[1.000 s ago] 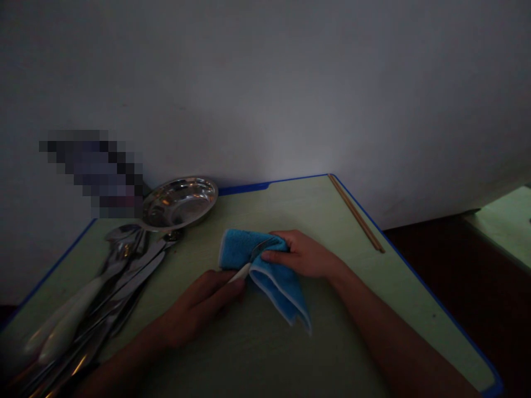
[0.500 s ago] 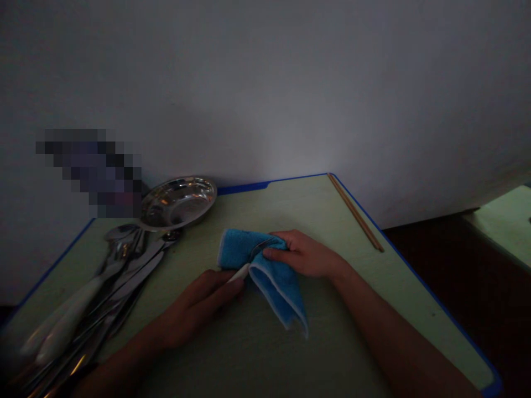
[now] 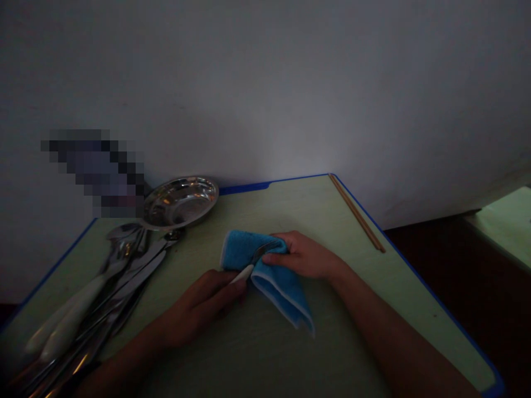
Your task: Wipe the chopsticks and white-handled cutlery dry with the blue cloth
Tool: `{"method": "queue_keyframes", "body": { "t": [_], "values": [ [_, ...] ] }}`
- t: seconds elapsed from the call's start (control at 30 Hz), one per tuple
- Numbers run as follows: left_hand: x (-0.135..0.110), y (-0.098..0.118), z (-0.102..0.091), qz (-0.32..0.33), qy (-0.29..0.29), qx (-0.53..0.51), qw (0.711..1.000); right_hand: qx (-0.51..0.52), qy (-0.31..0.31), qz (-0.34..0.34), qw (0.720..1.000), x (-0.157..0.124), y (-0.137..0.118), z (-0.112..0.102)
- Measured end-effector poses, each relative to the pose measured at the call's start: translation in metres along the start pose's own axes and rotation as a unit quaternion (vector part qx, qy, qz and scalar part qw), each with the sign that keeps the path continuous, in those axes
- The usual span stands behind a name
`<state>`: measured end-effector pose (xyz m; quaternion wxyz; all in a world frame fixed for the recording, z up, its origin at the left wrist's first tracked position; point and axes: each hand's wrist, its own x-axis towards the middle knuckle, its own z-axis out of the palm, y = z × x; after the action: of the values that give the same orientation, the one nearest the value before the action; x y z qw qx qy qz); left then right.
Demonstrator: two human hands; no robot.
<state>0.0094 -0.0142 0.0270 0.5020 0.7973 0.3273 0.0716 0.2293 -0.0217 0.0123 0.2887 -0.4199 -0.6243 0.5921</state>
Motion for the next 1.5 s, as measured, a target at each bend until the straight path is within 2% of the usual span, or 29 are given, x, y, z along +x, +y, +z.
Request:
{"method": "queue_keyframes", "body": {
  "t": [0.27, 0.6, 0.83, 0.97, 1.2, 1.27, 1.4, 1.5],
  "values": [
    [-0.001, 0.000, 0.001, 0.004, 0.003, -0.025, 1.000, -0.085, 0.054, -0.035, 0.994, 0.001, -0.004, 0.005],
    [0.000, -0.006, 0.004, -0.026, -0.002, -0.113, 0.993, -0.055, 0.073, 0.001, 0.996, 0.003, 0.005, 0.007],
    [0.000, -0.004, 0.005, -0.028, 0.008, -0.126, 0.992, -0.091, 0.092, -0.003, 0.992, 0.003, 0.002, 0.008],
    [0.000, -0.005, 0.004, -0.031, 0.013, -0.112, 0.993, -0.091, 0.070, -0.015, 0.993, 0.004, -0.001, 0.006],
    [-0.001, -0.007, 0.003, -0.023, 0.016, -0.094, 0.995, -0.038, 0.000, 0.020, 0.999, 0.001, -0.003, 0.002],
    [-0.001, -0.007, 0.004, -0.023, 0.019, -0.082, 0.996, -0.046, 0.023, 0.016, 0.999, 0.002, -0.003, 0.003],
    [-0.001, -0.006, 0.005, -0.027, 0.028, -0.076, 0.996, -0.112, 0.122, -0.007, 0.986, 0.004, -0.005, 0.006],
    [-0.001, -0.006, 0.004, -0.024, 0.030, -0.078, 0.996, -0.122, 0.134, -0.011, 0.983, 0.004, -0.006, 0.006]
  ]
}}
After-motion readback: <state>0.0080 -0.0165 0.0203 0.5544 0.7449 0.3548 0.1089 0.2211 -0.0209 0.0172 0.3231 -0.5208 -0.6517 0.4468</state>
